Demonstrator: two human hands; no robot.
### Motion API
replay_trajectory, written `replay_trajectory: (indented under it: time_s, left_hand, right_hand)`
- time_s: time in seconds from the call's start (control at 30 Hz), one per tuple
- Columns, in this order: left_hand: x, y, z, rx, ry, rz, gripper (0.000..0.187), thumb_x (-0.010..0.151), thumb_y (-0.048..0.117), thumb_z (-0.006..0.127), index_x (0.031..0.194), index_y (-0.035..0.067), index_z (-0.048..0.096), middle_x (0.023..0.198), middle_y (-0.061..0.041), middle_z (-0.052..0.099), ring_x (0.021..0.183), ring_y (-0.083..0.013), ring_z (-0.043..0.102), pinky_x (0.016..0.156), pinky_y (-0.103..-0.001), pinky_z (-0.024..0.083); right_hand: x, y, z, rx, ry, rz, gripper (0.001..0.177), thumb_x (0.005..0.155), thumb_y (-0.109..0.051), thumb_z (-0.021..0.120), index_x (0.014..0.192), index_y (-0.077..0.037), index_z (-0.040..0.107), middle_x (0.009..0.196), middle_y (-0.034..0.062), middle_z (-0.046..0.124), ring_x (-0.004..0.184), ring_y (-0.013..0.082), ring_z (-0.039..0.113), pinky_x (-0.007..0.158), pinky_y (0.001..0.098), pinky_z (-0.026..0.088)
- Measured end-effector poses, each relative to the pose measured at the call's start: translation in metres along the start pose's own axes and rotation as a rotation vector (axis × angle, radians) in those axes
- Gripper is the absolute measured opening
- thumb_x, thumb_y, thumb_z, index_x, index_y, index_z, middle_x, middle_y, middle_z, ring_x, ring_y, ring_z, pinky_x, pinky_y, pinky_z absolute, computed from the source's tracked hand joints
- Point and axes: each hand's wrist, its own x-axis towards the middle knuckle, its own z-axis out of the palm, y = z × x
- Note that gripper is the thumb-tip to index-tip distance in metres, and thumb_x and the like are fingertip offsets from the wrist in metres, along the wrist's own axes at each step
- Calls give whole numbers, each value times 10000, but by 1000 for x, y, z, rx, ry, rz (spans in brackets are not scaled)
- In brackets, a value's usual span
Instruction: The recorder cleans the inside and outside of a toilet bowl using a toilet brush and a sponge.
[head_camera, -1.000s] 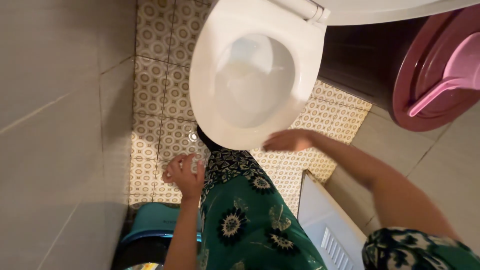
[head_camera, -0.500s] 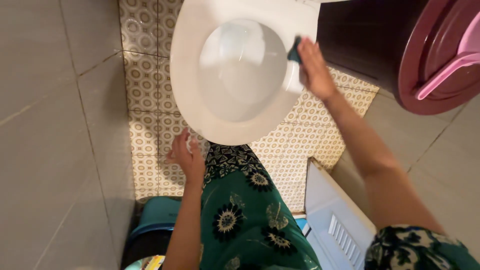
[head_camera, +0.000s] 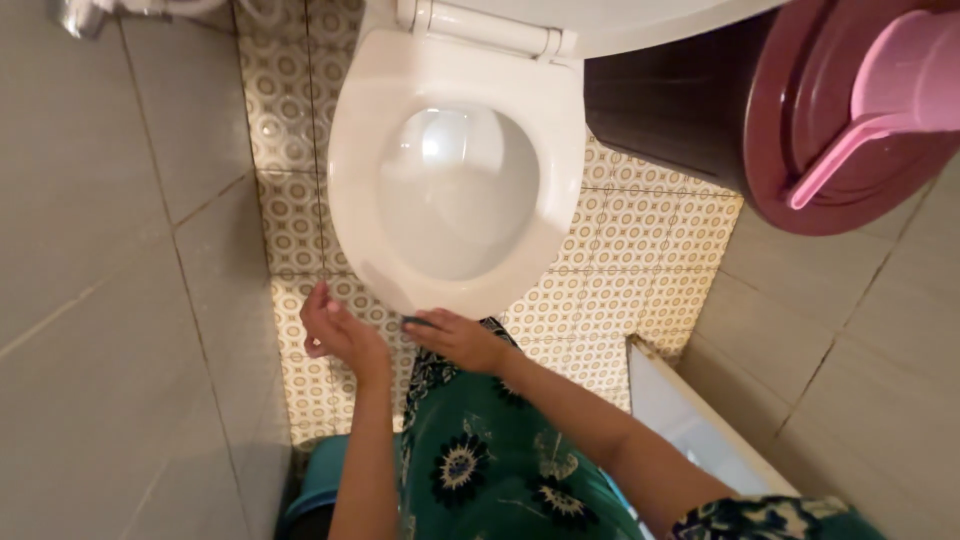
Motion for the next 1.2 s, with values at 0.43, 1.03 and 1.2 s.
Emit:
replay_trajectory:
  time_s: [0.43, 1.03, 1.2]
  left_hand:
    - [26, 39, -22, 187, -19, 24, 485, 1160, 449, 329, 1356, 85, 584, 1321, -36, 607, 1223, -170, 536, 1085, -441, 205]
    - [86, 109, -18, 44, -96, 165, 429, 1133, 391, 424, 1341, 68, 615, 1343, -53, 604, 1321, -229, 493, 1167, -451, 227]
    - [188, 251, -1, 2, -137, 519, 269, 1111, 218, 588, 1339, 85, 641, 1329, -68, 646, 1295, -271, 548, 1144, -448, 278]
  right_hand:
    - [-19, 227, -201, -385, 423, 477, 518, 1107, -8, 403, 1617, 9, 320, 1696, 217, 294, 1575, 401, 313, 1332, 455, 224]
    - [188, 217, -279, -453, -15, -189, 462, 1024, -17, 600, 1481, 43, 565, 1570, 180, 518, 1461, 332, 477, 1228, 459, 372]
    - [95, 150, -258, -84, 288, 306, 565, 940, 148, 497, 1451, -71, 599, 1615, 193, 442, 1498, 360, 443, 1239, 421, 363]
